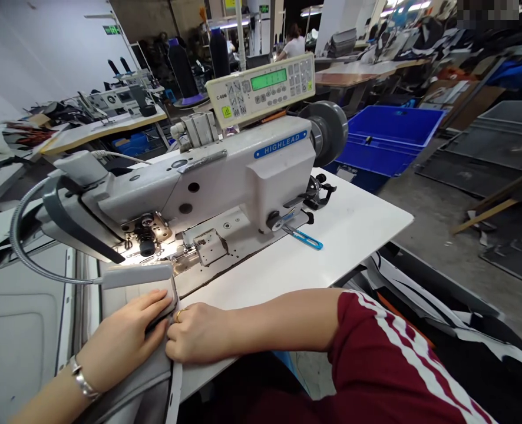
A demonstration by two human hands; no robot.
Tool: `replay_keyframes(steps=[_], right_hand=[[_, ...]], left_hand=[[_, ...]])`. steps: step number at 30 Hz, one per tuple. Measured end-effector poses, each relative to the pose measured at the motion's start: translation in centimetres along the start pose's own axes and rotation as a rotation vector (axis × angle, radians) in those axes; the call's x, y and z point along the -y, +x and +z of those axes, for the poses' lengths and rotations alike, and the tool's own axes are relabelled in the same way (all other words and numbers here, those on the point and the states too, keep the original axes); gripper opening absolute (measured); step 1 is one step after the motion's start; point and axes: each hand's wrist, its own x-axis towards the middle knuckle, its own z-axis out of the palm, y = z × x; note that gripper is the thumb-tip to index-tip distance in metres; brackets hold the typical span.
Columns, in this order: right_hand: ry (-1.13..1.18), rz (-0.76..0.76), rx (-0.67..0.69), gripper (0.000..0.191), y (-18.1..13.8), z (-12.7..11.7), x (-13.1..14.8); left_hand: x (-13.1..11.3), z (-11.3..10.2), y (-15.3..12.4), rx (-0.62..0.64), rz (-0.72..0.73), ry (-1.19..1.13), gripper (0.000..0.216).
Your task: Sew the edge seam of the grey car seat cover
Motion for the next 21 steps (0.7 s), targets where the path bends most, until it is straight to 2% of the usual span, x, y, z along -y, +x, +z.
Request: replay_keyframes(steps=[6, 8, 10, 14, 16, 18, 21], right_hand=[[0.043, 0.023, 0.167, 0.023, -0.5, 0.6, 0.0], [0.061, 0.028, 0.218, 0.023, -0.6, 0.8, -0.1], [0.077, 0.031, 0.257, 0.024, -0.5, 0.9, -0.2], [0.094, 0.032, 0.339, 0.023, -0.1, 0.8, -0.6], [0.1, 0.035, 0.369, 0.021, 0.2, 0.6, -0.8], [0.104, 0.048, 0.39, 0.019, 0.4, 0.6, -1.0], [0.128, 0.09, 0.416, 0.016, 0.5, 0.8, -1.4]], left_hand=[[0.8, 1.5, 0.3, -0.105, 0.057, 0.045, 0.036], [1.2, 2.4, 0.4, -0.093, 0.07, 0.058, 0.034], [1.6, 2.9, 0.7, 0.032, 0.036, 0.048, 0.032], [2.0, 2.4, 2.2, 0.472, -0.196, -0.017, 0.034], [2.1, 1.9, 3.0, 0.611, -0.291, -0.035, 0.036], [2.3, 1.5, 3.7, 0.668, -0.313, -0.015, 0.037], [2.3, 1.4, 4.5, 0.64, -0.291, 0.043, 0.036]])
